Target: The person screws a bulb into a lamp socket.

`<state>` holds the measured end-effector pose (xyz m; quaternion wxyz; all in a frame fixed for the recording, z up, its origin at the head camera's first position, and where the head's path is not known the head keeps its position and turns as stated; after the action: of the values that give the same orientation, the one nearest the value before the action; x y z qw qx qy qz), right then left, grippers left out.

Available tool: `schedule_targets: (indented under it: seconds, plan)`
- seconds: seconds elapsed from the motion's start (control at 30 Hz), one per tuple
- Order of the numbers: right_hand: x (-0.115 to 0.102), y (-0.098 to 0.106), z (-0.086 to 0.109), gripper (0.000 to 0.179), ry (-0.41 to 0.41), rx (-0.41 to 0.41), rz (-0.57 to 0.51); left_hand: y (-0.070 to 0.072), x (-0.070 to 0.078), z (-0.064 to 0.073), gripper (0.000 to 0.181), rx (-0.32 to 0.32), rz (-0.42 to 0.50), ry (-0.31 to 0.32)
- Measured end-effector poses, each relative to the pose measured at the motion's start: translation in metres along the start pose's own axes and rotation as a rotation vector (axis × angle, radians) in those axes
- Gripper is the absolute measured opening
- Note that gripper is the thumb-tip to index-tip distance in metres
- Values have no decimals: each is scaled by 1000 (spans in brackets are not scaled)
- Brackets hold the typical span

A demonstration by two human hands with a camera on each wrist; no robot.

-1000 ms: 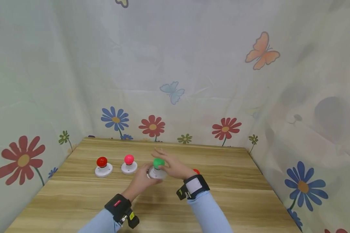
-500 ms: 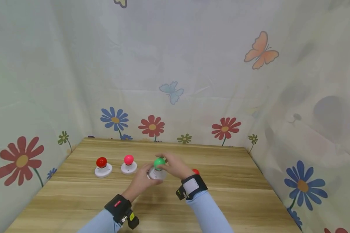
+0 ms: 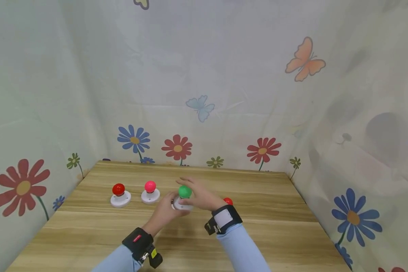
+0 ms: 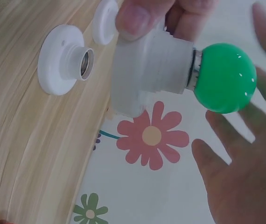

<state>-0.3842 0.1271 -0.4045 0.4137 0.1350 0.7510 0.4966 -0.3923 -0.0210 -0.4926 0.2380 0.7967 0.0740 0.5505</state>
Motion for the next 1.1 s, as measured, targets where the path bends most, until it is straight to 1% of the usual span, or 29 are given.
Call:
schedule_targets:
  seconds: [0.07, 0.1, 0.2, 0.3, 0.37, 0.47, 0.5, 0.7, 0.8, 0.9, 0.97, 1.03, 1.1]
  plan:
    - [0, -1, 0, 62, 50, -66, -43, 0, -1, -1, 73, 0, 1, -2]
    - [0, -2, 0, 61, 67, -86, -53, 1, -2, -1, 73, -1, 5, 1]
    - [-1, 0, 1, 55, 89, -106, -72, 1, -3, -2, 74, -5, 2, 16]
    - [-1, 0, 2, 50, 86, -97, -54, 0, -4, -1, 75, -6, -8, 24]
    - [-1, 0, 2, 47, 69, -86, -38, 0, -4, -1, 75, -3, -14, 22]
    - [-1, -1, 2, 45, 33, -50, -15, -1, -5, 0, 74, 2, -15, 18]
    - [-2, -1, 2, 44, 21, -36, -10, -2, -4, 0, 74, 2, -16, 7]
    - [-8, -3, 1, 41, -32, 38, 78, -2, -4, 3, 72, 8, -8, -15]
    - [-9, -4, 1, 39, -58, 66, 116, -2, -4, 3, 71, 11, 4, -11]
    - [-9, -5, 0, 37, -64, 76, 136, -1, -3, 4, 70, 13, 4, 0]
    - [-9, -5, 0, 38, -57, 71, 112, 0, -3, 4, 71, 15, 3, 7]
    - [-8, -4, 0, 42, -33, 49, 71, 0, -2, 5, 72, 19, 3, 16]
    - [-6, -2, 0, 46, 4, 19, -1, 0, -1, 4, 74, 20, 3, 14]
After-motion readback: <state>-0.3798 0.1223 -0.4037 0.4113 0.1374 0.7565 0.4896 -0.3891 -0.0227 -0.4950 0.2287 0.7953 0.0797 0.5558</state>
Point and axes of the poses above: each hand's wrist, its own z-axis away from the middle knuckle, its own y-axis out of the back of the hand, x = y × z, the point moved 3 cm from there along -z, towards the middle knuckle, and after that the axes turned 3 degrees about -x, right-handed, at the moved point
